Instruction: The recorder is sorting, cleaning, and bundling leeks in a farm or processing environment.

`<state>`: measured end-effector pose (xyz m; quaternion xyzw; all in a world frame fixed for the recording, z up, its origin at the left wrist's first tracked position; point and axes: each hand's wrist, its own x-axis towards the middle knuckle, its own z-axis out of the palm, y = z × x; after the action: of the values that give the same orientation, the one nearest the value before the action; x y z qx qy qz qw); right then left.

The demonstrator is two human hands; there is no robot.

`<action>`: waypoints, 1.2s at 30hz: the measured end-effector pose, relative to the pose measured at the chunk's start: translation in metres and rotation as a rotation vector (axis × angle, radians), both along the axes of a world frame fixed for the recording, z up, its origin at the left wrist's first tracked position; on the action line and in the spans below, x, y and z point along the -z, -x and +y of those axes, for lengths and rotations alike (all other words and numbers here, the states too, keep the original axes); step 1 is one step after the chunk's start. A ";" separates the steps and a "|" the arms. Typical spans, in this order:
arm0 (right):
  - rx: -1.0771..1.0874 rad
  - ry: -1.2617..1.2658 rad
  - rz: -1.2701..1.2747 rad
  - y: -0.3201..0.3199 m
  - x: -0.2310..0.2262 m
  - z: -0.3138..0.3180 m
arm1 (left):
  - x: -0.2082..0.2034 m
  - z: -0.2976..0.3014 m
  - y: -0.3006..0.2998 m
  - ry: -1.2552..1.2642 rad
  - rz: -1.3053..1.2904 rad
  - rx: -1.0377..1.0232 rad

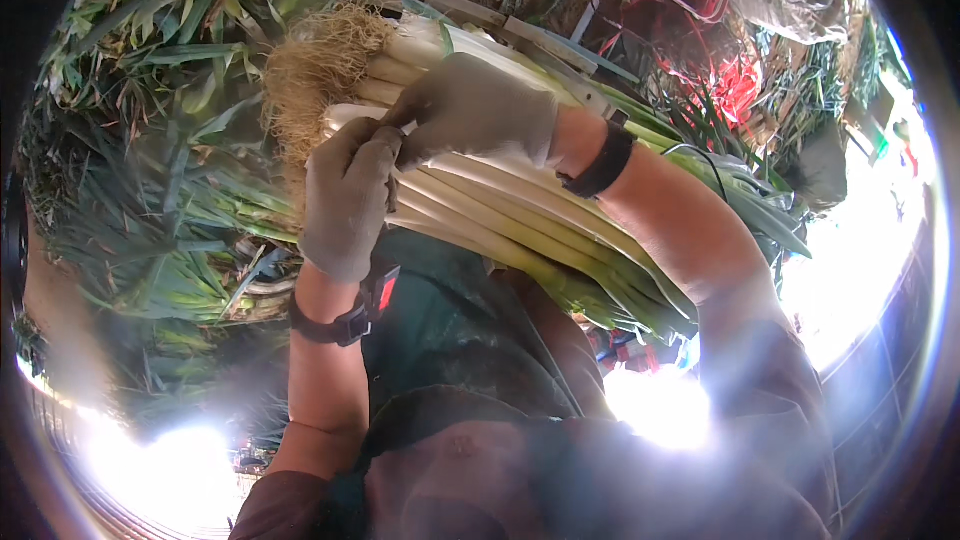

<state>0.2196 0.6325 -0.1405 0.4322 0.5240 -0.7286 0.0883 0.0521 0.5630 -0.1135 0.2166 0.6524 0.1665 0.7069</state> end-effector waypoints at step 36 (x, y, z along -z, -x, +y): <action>-0.207 -0.817 -0.475 -0.033 0.042 0.021 | -0.110 -0.111 0.030 -0.083 0.068 -0.138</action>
<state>0.2523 0.6534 -0.1826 0.5316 0.7729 -0.3315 0.1006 0.0217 0.4524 -0.0037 0.2058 0.6820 0.2345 0.6614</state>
